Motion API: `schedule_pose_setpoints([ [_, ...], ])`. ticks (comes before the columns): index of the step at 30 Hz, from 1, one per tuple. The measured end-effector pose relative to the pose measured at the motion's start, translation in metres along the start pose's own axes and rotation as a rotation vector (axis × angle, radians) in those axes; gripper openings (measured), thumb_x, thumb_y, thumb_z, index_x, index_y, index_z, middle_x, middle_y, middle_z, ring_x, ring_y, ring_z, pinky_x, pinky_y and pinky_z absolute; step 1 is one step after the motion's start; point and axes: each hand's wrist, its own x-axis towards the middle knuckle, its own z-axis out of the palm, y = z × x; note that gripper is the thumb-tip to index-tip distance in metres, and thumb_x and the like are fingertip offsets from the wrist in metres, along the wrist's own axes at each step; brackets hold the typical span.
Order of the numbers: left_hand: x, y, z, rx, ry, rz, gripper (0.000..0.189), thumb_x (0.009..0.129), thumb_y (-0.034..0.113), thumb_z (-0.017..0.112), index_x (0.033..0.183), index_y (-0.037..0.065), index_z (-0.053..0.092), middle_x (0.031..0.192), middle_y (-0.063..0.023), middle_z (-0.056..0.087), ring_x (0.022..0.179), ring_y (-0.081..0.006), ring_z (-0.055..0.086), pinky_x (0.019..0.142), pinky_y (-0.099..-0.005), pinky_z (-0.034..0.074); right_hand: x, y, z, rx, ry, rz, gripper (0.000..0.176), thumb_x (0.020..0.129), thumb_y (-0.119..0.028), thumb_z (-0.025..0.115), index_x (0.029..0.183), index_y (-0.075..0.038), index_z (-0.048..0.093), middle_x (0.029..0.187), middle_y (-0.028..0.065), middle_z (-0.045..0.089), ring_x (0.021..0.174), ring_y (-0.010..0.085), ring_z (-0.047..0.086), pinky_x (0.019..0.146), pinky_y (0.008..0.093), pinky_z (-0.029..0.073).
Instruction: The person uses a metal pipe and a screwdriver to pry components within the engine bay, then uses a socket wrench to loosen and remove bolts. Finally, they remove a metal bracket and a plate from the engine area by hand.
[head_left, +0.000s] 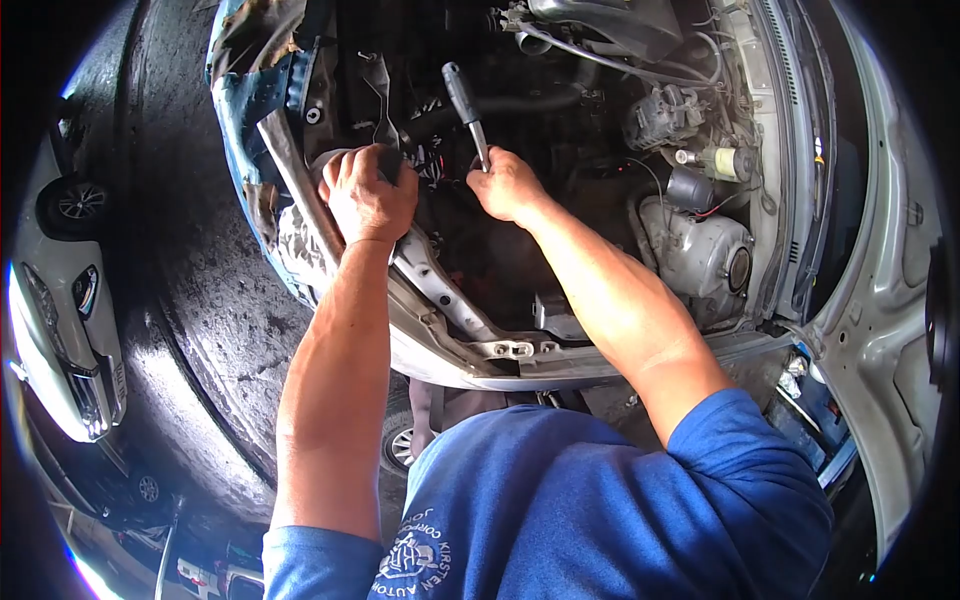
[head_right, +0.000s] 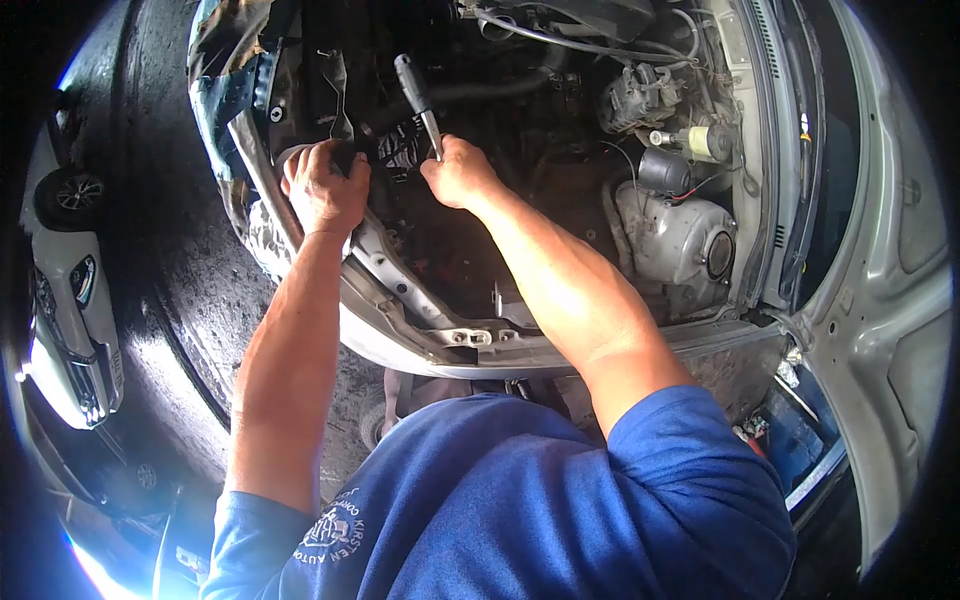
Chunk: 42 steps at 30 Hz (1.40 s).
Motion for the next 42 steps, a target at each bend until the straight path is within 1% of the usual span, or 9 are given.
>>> schedule_pose_setpoints([
  [6, -0.001, -0.001, -0.001, -0.007, -0.008, 0.002, 0.038, 0.071, 0.032, 0.074, 0.103, 0.014, 0.067, 0.109, -0.0065, 0.065, 0.115, -0.0297, 0.053, 0.101, -0.0469, 0.035, -0.001, -0.014, 0.024, -0.079, 0.010, -0.021, 0.035, 0.084, -0.025, 0.061, 0.106, 0.002, 0.062, 0.101, 0.0265, 0.067, 0.100, 0.0425, 0.065, 0.088, 0.0455, 0.051],
  [12, 0.000, -0.001, -0.001, 0.004, -0.028, -0.005, 0.037, 0.074, 0.033, 0.075, 0.104, 0.014, 0.068, 0.112, -0.0069, 0.065, 0.116, -0.0292, 0.052, 0.102, -0.0458, 0.035, -0.015, -0.032, 0.048, 1.099, 0.368, 0.596, 0.043, 0.093, -0.032, 0.061, 0.121, -0.001, 0.050, 0.112, 0.0143, 0.060, 0.097, 0.0229, 0.059, 0.078, 0.0430, 0.050],
  [18, 0.001, -0.001, -0.001, 0.000, -0.042, -0.013, 0.036, 0.074, 0.033, 0.075, 0.104, 0.015, 0.068, 0.110, -0.0068, 0.066, 0.116, -0.0296, 0.052, 0.101, -0.0458, 0.036, 0.003, 0.004, 0.029, -0.028, -0.082, -0.268, 0.038, 0.077, -0.019, 0.067, 0.107, 0.003, 0.058, 0.096, 0.0257, 0.067, 0.096, 0.0415, 0.065, 0.083, 0.0455, 0.052],
  [25, 0.000, -0.001, 0.001, 0.002, -0.021, -0.004, 0.039, 0.072, 0.033, 0.074, 0.105, 0.013, 0.067, 0.111, -0.0075, 0.065, 0.117, -0.0298, 0.052, 0.104, -0.0471, 0.034, 0.010, 0.000, 0.043, 0.647, 0.252, 0.265, 0.031, 0.082, -0.021, 0.063, 0.102, 0.003, 0.059, 0.095, 0.0219, 0.067, 0.093, 0.0343, 0.066, 0.083, 0.0423, 0.051],
  [32, 0.000, 0.002, -0.003, -0.001, -0.044, -0.020, 0.035, 0.075, 0.032, 0.074, 0.104, 0.014, 0.068, 0.112, -0.0078, 0.065, 0.118, -0.0310, 0.051, 0.104, -0.0464, 0.035, 0.003, 0.011, 0.004, -0.177, -0.264, -0.279, 0.034, 0.084, -0.020, 0.063, 0.108, 0.003, 0.058, 0.093, 0.0173, 0.068, 0.087, 0.0252, 0.065, 0.081, 0.0383, 0.050],
  [35, -0.001, 0.002, 0.000, 0.010, -0.034, -0.011, 0.035, 0.075, 0.032, 0.074, 0.104, 0.014, 0.068, 0.112, -0.0078, 0.065, 0.117, -0.0309, 0.051, 0.103, -0.0463, 0.035, 0.012, 0.016, 0.036, 0.759, 0.128, 0.323, 0.032, 0.084, -0.023, 0.065, 0.107, -0.001, 0.060, 0.092, 0.0123, 0.064, 0.082, 0.0243, 0.062, 0.076, 0.0391, 0.050],
  [36, -0.001, 0.002, 0.000, -0.001, -0.025, -0.002, 0.037, 0.073, 0.032, 0.074, 0.104, 0.013, 0.068, 0.111, -0.0078, 0.066, 0.116, -0.0305, 0.052, 0.103, -0.0470, 0.035, 0.003, 0.002, 0.035, 0.911, 0.272, 0.421, 0.014, 0.088, -0.020, 0.063, 0.086, -0.007, 0.058, 0.073, -0.0001, 0.056, 0.066, 0.0085, 0.050, 0.056, 0.0330, 0.041],
  [40, 0.000, 0.000, 0.000, -0.002, 0.005, 0.014, 0.040, 0.071, 0.034, 0.074, 0.104, 0.012, 0.068, 0.110, -0.0084, 0.066, 0.115, -0.0308, 0.053, 0.102, -0.0477, 0.035, 0.004, 0.035, 0.018, 0.089, 0.016, -0.283, 0.016, 0.082, -0.015, 0.063, 0.093, -0.003, 0.060, 0.073, 0.0099, 0.061, 0.067, 0.0204, 0.059, 0.064, 0.0374, 0.047],
  [42, 0.001, -0.001, -0.001, -0.013, 0.001, -0.004, 0.041, 0.071, 0.034, 0.074, 0.104, 0.011, 0.068, 0.110, -0.0092, 0.066, 0.114, -0.0318, 0.054, 0.101, -0.0476, 0.036, 0.004, 0.029, 0.005, 0.000, -0.137, -0.256, 0.017, 0.081, -0.014, 0.062, 0.094, -0.003, 0.061, 0.076, 0.0111, 0.062, 0.071, 0.0215, 0.060, 0.068, 0.0367, 0.047],
])
